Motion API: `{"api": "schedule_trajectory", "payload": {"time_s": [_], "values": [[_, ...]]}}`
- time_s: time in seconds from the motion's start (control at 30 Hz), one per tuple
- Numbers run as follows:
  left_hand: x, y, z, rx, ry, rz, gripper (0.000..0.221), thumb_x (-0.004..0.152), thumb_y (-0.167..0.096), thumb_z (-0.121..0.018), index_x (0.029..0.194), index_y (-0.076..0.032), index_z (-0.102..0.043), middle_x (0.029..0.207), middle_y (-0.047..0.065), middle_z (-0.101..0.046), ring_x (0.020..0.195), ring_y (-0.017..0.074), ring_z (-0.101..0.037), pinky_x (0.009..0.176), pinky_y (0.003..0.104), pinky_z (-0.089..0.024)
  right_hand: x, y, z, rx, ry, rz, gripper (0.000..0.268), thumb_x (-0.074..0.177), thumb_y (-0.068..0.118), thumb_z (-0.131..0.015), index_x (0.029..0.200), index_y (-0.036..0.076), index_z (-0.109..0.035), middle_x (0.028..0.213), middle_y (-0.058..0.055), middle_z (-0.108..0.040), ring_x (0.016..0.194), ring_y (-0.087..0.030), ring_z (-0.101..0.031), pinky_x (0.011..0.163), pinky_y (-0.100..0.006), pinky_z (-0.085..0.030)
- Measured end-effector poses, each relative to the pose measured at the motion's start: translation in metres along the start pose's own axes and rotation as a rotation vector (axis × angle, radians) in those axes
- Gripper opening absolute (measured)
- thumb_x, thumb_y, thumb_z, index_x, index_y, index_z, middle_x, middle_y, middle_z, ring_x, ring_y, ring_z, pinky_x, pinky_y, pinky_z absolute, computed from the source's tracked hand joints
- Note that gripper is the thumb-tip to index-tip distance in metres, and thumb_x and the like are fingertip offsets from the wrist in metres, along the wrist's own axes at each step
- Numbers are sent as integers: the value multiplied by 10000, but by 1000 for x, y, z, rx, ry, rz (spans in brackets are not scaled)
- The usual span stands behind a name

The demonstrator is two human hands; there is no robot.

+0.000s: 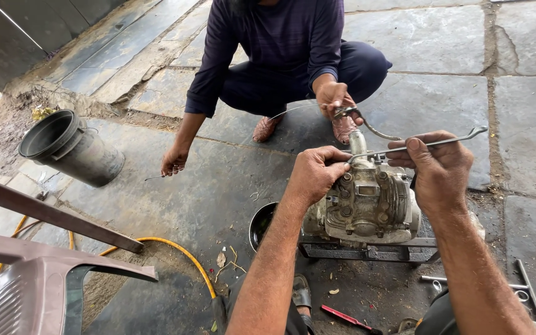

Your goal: The person sits on the floor of a repair shop working on a small engine mounted in a black frame. They use a spanner to loosen and tighten bolts on the engine, reposition the engine in its mount, wipe parts with a cloth, and continue turning fasteners by hand and with the wrench.

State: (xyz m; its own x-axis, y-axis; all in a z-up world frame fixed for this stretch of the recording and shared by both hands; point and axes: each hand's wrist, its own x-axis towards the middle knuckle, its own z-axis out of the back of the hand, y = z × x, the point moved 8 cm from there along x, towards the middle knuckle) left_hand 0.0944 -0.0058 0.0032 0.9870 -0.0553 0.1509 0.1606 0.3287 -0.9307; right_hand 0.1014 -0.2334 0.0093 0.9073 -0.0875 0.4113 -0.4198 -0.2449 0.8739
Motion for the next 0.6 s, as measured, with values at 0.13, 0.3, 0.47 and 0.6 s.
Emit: {"api": "schedule_trajectory", "payload": {"time_s": [0.13, 0.3, 0.47, 0.6], "values": [[0, 2, -1, -27, 7, -3, 186, 866, -98, -773, 1049, -85, -808, 867, 58, -794, 713, 80, -706, 620, 233, -591, 3, 0, 1, 138, 50, -12, 58, 1062, 17, -650, 1040, -32, -627, 1000, -275, -720, 900, -315, -764, 778, -409, -676], [-6, -9, 0, 78, -8, -113, 207, 904, -134, -730, 1097, -92, -791, 947, 66, -801, 807, 118, -734, 720, 266, -606, 4, -16, 13, 382, 28, -145, 110, 1099, 63, -587, 1033, -6, -641, 1002, -283, -715, 943, -360, -766, 813, -478, -670], [-17, -18, 0, 169, -95, -225, 216, 972, -182, -645, 1124, -93, -771, 1029, 86, -794, 906, 194, -761, 818, 339, -614, -1, -17, 17, 440, -54, -233, 211, 1153, 137, -527, 1062, -16, -639, 987, -265, -713, 944, -380, -760, 824, -495, -673], [-20, -16, -2, 236, -169, -285, 231, 1004, -208, -619, 1140, -84, -759, 1112, 107, -775, 1010, 242, -748, 917, 390, -596, -1, 1, 12, 377, 40, -90, 248, 1202, 165, -482, 1111, -34, -596, 1028, -265, -716, 948, -387, -748, 840, -494, -656]]}}
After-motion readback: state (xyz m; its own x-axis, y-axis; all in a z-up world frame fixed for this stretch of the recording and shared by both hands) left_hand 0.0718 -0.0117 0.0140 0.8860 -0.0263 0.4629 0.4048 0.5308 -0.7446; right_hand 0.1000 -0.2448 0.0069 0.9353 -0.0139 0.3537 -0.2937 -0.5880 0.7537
